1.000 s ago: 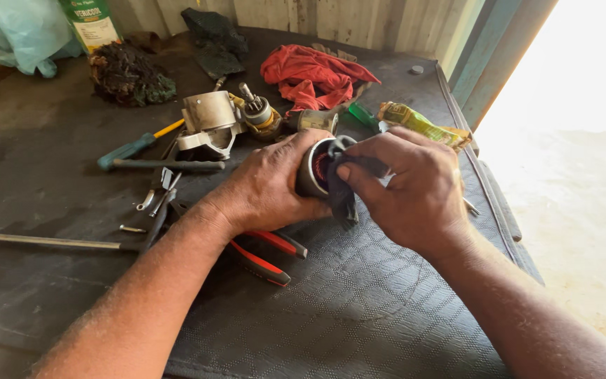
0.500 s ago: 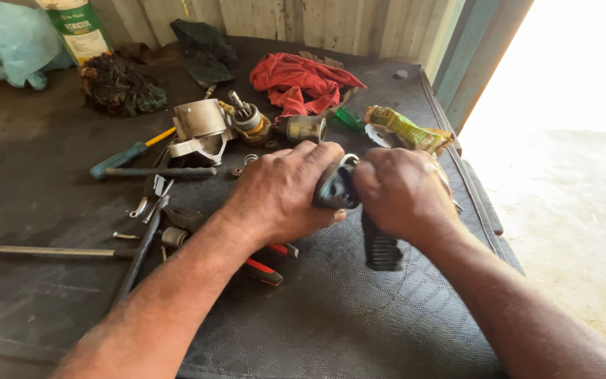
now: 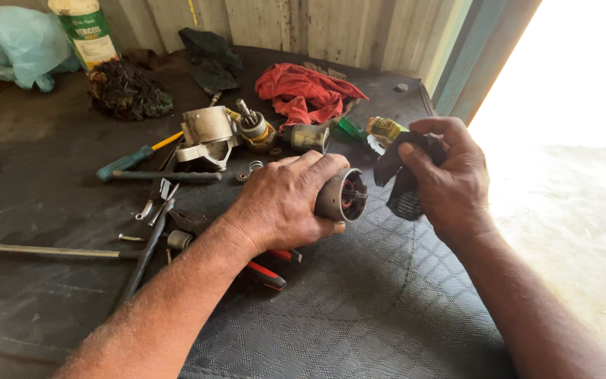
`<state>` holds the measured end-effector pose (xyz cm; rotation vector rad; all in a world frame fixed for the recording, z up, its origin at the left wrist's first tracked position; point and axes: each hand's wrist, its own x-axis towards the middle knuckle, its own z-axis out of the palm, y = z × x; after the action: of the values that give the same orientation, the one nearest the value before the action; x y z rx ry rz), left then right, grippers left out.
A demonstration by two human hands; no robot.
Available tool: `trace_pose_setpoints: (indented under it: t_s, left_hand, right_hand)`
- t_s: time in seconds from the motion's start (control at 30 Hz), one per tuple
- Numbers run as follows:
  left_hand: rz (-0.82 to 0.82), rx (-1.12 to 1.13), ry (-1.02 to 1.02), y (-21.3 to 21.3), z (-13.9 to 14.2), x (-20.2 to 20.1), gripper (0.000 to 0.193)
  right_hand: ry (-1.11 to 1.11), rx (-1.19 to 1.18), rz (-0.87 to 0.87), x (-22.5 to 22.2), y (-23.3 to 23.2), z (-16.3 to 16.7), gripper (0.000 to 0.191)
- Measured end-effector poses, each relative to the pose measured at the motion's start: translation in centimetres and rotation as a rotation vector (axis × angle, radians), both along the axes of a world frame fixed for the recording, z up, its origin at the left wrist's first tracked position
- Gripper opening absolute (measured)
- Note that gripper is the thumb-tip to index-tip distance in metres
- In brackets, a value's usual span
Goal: The person uses pliers to adjust a small metal part on a cylindrical motor component, then wipes the interior with a dark cloth, and finally uses a screwdriver to manipulate internal parts. The work is performed on a cluttered workbench with various tools and parts visible.
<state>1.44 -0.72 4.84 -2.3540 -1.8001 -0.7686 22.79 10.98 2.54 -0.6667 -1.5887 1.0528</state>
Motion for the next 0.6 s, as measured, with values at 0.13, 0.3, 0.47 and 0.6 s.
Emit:
trace_pose_setpoints:
  t_s: [0.13,0.3,0.47,0.6]
  left_hand:
    - [0.009,0.007,-0.003,0.1,0.1,-0.2,0.081]
    - [-0.016,0.022,-0.039,0.0,0.0,-0.2,0.076]
    - [-0.05,0.072,-0.012,0.1,-0.2,-0.2,0.078]
    - [-0.06,0.108,0.027,0.1,-0.4,0.2,0.075]
  right_hand:
    - [-0.064,0.017,-0.017,0.1,-0.5,0.3,0.022]
    - [-0.274,-0.279,0.002,0.4,0.1,0.7,0.031]
    - [-0.844,0.06,-0.348,1.0,-0.1,1.7,0.019]
    - [-0.837,0.322,-0.134,2.1,-0.4,2.6,0.021]
